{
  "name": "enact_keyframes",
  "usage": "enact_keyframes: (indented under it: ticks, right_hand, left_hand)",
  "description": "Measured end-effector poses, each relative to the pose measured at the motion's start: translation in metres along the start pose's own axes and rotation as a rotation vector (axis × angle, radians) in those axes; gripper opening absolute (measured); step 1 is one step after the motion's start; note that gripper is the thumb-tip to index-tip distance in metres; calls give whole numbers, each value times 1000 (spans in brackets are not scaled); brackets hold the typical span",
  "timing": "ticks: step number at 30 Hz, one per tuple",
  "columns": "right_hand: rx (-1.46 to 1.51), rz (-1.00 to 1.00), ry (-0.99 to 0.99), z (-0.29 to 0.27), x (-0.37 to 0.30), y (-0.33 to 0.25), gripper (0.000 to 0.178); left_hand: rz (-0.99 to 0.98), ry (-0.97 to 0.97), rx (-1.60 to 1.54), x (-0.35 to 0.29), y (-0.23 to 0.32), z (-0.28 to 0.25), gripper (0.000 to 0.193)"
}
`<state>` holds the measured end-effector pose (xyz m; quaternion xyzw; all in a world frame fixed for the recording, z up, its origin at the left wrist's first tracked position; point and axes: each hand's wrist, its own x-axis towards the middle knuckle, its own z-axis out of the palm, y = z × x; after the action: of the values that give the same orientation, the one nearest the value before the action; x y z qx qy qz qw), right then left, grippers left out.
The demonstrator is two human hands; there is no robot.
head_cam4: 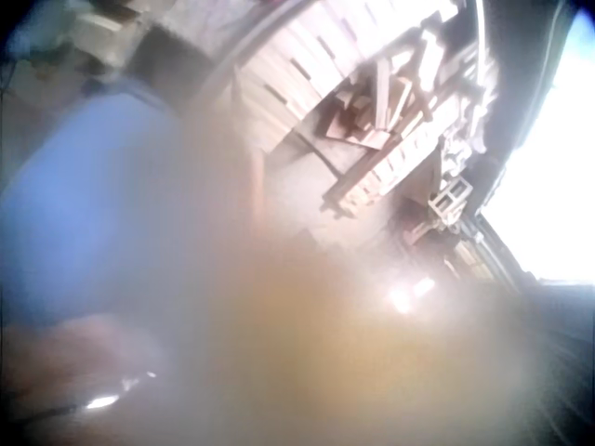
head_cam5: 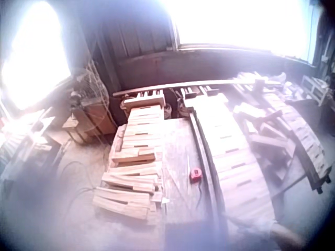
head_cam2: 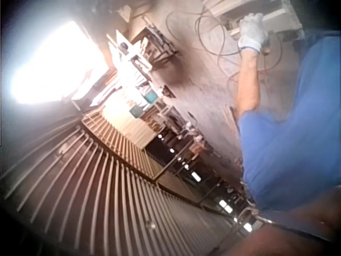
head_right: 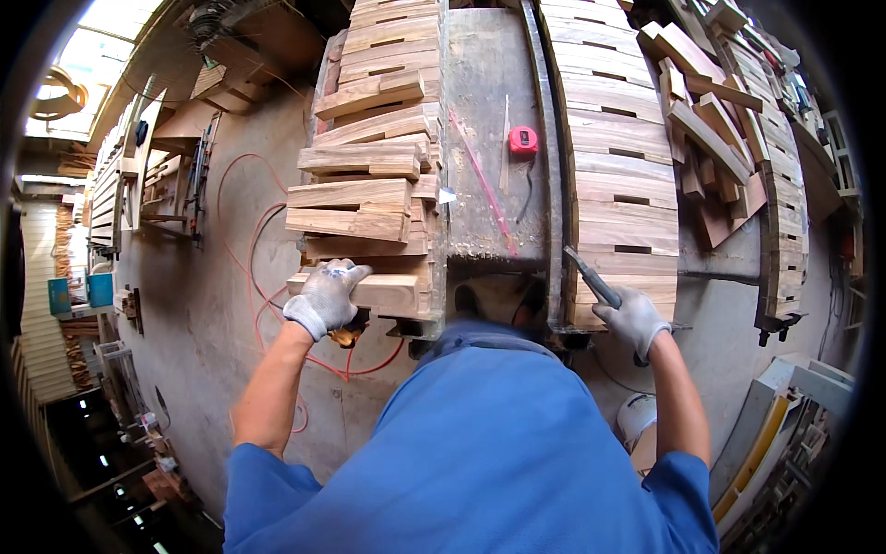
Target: The person assembles a wooden slatted structure by placing and aligning wooden planks on a workbench. They then use pliers to remove nails from small wooden blocks, separating the pieces and stacking them on the table.
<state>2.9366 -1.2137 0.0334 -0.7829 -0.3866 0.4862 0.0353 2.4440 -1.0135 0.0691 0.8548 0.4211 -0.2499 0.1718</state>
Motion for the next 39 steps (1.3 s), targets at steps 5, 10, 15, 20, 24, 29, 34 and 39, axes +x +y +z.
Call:
enact_keyframes:
  ticks: [5, 10, 15, 20, 24, 29, 34, 39]
  right_hand:
    - [-19, -16, 2, -9, -3, -19, 34]
    - [-76, -25, 83, -13, -2, -8, 42]
    - [-225, -64, 151, -8, 5, -8, 43]
    - [-135, 30, 279, -17, 3, -3, 38]
    - [-115, 36, 457, -25, 15, 18, 34]
    - [-341, 26, 549, -43, 12, 15, 49]
    - [-264, 10, 528, -59, 45, 49, 80]
    - [-294, 75, 750, -144, 92, 67, 73]
  left_hand:
    - [24, 419, 74, 6, -8, 42, 39]
    - [64, 646, 42, 5, 1, 53, 32]
    - [12, 521, 58, 3, 16, 40, 15]
    - [226, 682, -200, 11, 53, 16, 14]
    - [362, 729, -292, 31, 97, 5, 15]
    - [465, 638, -429, 51, 151, 9, 13]
    - [535, 559, -492, 67, 187, 22, 15]
    - [568, 543, -447, 78, 209, 28, 18]
